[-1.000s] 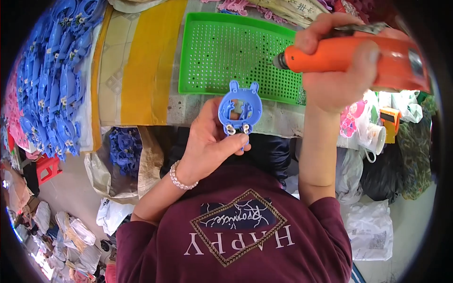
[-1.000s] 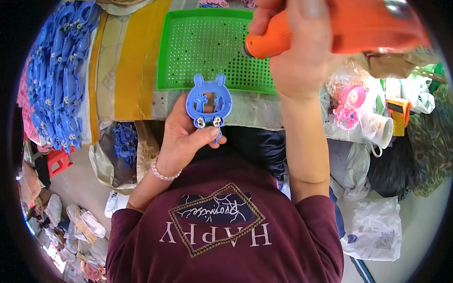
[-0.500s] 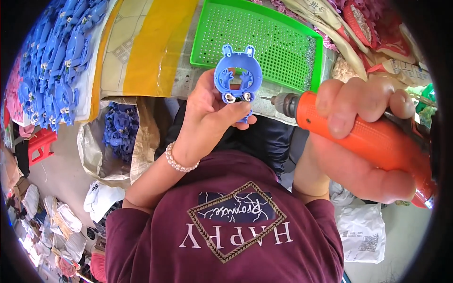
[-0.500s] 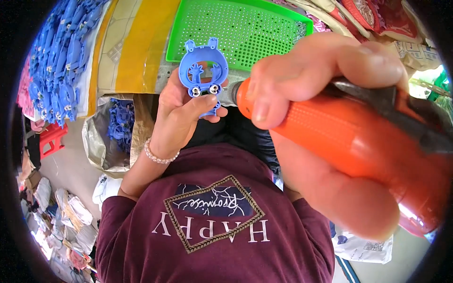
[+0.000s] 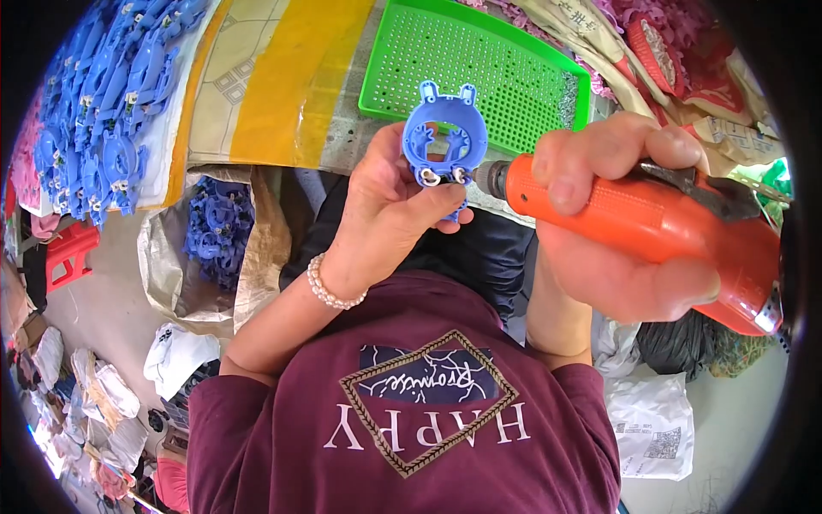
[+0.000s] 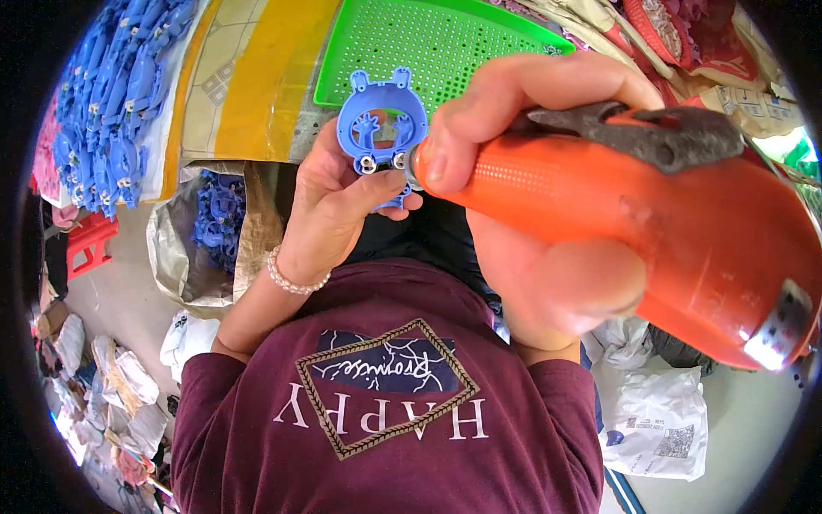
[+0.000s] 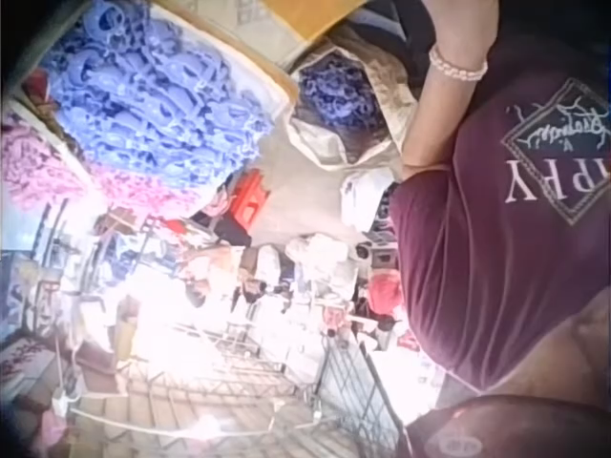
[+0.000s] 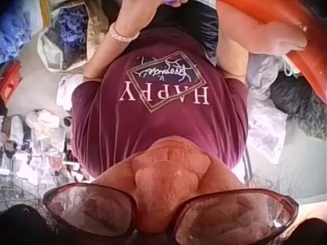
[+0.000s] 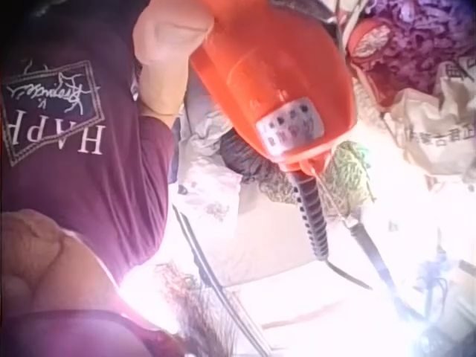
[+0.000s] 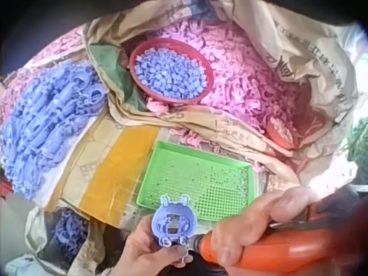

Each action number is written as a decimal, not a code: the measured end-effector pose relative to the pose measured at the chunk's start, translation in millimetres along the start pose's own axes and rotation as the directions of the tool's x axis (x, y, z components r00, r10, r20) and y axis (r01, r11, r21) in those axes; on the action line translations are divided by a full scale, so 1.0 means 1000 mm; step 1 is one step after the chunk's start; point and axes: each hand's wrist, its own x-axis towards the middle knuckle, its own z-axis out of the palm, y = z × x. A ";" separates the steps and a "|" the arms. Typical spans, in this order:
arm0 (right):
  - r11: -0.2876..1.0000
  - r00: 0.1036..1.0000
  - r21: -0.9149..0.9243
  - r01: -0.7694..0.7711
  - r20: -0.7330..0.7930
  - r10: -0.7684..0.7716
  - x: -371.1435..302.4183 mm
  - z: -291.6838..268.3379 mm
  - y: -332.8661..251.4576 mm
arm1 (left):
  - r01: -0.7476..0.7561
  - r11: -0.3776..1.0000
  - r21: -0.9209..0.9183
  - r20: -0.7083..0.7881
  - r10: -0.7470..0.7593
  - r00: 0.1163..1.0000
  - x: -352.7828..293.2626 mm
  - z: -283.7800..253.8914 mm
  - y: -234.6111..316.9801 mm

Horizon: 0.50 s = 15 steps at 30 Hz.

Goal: Assembling small plastic components into toy frames using a handheld insertion tool.

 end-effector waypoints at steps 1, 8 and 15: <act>1.000 1.000 0.014 0.005 -0.024 -0.005 0.001 0.001 0.001 | 0.000 1.000 -0.002 0.000 0.000 1.000 0.000 0.000 -0.001; 0.993 0.979 0.107 0.053 -0.201 -0.031 0.007 0.007 0.007 | -0.069 0.997 -0.023 -0.037 0.068 0.997 0.001 0.001 -0.010; 0.976 0.926 0.173 0.133 -0.373 -0.060 0.015 0.004 0.014 | 0.014 1.000 -0.006 -0.023 -0.015 1.000 0.004 -0.003 -0.010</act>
